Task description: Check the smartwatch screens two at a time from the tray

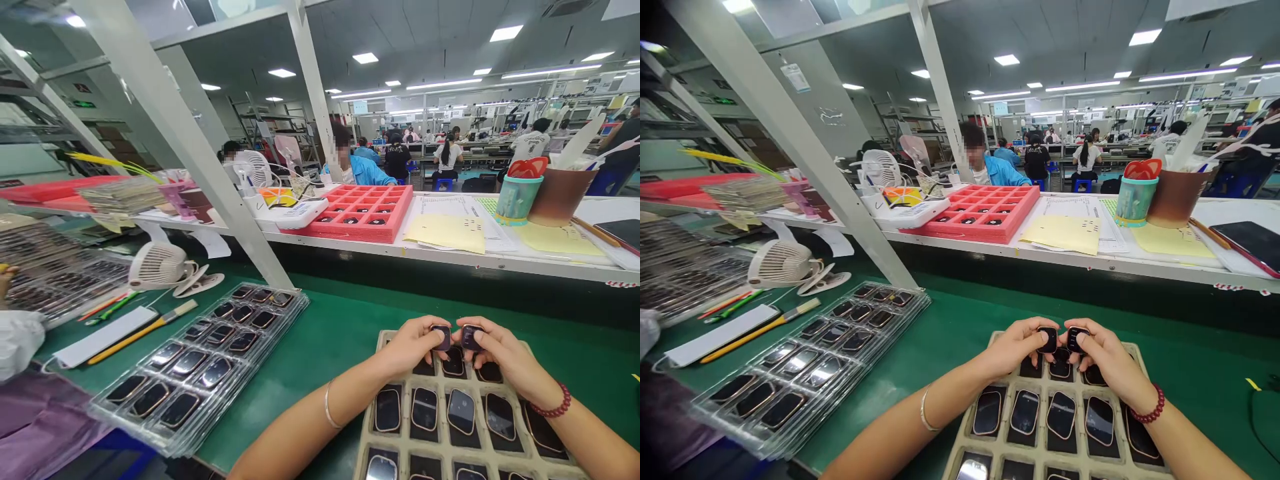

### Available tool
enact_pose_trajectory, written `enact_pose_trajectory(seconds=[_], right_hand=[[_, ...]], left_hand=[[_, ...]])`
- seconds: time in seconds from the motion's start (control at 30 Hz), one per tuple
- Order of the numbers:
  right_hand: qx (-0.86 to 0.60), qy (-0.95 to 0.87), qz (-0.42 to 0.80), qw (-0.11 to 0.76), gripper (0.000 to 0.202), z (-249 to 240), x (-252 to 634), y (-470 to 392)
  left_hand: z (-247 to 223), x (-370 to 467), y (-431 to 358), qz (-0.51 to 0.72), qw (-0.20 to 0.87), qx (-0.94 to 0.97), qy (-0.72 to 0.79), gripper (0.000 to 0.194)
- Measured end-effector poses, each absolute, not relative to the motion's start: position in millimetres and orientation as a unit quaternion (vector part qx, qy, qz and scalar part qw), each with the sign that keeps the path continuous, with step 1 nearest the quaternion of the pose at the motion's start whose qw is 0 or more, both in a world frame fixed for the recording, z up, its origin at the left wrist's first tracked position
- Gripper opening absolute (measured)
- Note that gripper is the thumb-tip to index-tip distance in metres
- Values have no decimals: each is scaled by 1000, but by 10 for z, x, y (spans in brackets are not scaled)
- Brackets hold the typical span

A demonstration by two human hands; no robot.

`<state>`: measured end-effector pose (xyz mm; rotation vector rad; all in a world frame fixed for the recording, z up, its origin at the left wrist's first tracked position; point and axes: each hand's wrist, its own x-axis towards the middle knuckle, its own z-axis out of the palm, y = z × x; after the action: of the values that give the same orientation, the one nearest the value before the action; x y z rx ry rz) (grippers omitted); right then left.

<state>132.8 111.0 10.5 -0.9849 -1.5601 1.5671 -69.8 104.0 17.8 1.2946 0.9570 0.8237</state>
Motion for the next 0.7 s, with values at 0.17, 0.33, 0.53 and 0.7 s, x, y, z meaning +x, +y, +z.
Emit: enact_pose_trajectory(seconds=[0.17,0.33,0.53,0.7], right_hand=[[-378,-622,592,346,34,105,1303,1106],[-370,-643,581,335,34,152,1327,1049],[-367,-663,578,303,36,178,1331,1025],[-368,-672,579,280,38,194,1325,1017]], left_hand=[[130,-714,1042,366,605,577,410,31],[102,-735,983,357,592,586,423,34],[88,-748,942,370,581,577,438,28],[114,-744,911,399,594,565,410,25]])
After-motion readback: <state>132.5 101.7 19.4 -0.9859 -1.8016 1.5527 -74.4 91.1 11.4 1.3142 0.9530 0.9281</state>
